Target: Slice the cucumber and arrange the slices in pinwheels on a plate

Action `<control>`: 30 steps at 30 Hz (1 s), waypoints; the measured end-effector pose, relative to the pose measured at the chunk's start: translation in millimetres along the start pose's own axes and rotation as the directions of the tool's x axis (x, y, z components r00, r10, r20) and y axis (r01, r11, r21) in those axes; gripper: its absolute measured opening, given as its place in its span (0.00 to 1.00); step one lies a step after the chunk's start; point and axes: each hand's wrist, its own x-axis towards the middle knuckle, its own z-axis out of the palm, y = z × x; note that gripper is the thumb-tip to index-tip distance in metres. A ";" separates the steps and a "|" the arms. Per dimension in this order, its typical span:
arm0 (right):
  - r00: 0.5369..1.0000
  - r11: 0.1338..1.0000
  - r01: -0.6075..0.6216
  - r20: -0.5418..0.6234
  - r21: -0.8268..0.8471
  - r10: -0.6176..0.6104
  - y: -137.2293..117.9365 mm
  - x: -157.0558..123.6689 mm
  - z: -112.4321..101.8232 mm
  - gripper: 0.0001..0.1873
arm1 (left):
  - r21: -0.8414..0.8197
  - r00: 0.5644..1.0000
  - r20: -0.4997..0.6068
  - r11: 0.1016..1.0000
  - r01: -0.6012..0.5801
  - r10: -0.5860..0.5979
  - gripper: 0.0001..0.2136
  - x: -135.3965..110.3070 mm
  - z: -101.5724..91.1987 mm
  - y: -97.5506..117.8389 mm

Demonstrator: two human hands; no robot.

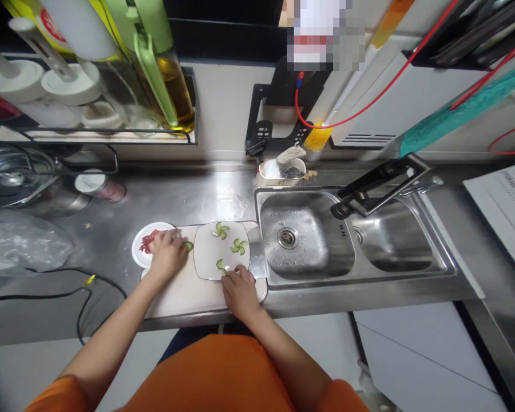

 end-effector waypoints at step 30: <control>0.997 0.974 -0.077 -0.010 0.215 0.081 -0.7 18.2 3.2 0.09 | -0.514 0.989 0.147 0.854 0.077 0.000 0.07 -5.4 -22.8 -14.0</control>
